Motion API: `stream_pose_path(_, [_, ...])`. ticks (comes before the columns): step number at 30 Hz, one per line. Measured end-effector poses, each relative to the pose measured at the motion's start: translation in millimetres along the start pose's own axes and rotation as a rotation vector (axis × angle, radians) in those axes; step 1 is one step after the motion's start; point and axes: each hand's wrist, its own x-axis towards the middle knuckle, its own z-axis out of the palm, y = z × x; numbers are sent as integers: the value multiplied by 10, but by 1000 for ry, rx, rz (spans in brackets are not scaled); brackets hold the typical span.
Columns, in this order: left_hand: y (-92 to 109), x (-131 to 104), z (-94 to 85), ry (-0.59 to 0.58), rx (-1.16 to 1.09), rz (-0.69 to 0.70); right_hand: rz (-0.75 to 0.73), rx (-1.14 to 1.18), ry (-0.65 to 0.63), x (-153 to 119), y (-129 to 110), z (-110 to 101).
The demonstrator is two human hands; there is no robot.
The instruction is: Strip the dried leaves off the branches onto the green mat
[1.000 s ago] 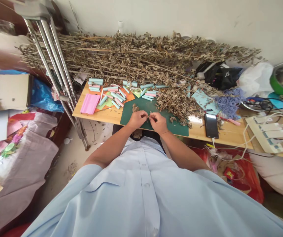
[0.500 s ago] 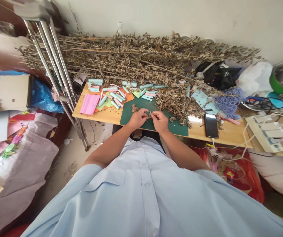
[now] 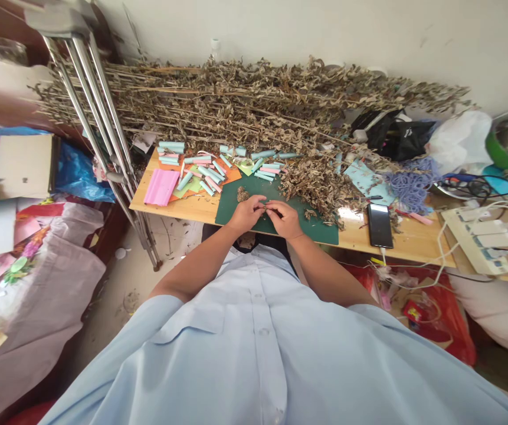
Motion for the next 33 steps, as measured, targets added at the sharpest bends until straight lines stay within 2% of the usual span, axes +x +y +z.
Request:
stream_pose_path(7, [126, -10, -25, 28, 51, -38, 11, -21, 14, -9, 72, 27])
stream_pose_path(12, [86, 10, -20, 31, 102, -25, 16, -33, 36, -6, 83, 22])
stream_pose_path(18, [79, 27, -38, -49, 172, 24, 31, -42, 50, -20, 46, 18])
stream_pose_path(24, [84, 32, -31, -36, 256, 76, 33, -107, 71, -38, 26, 34])
stream_pose_path(30, [78, 28, -31, -24, 254, 77, 182, -75, 197, -33, 95, 62])
stream_pose_path(33, [75, 21, -35, -26, 215, 66, 201, -40, 150, -32, 99, 63])
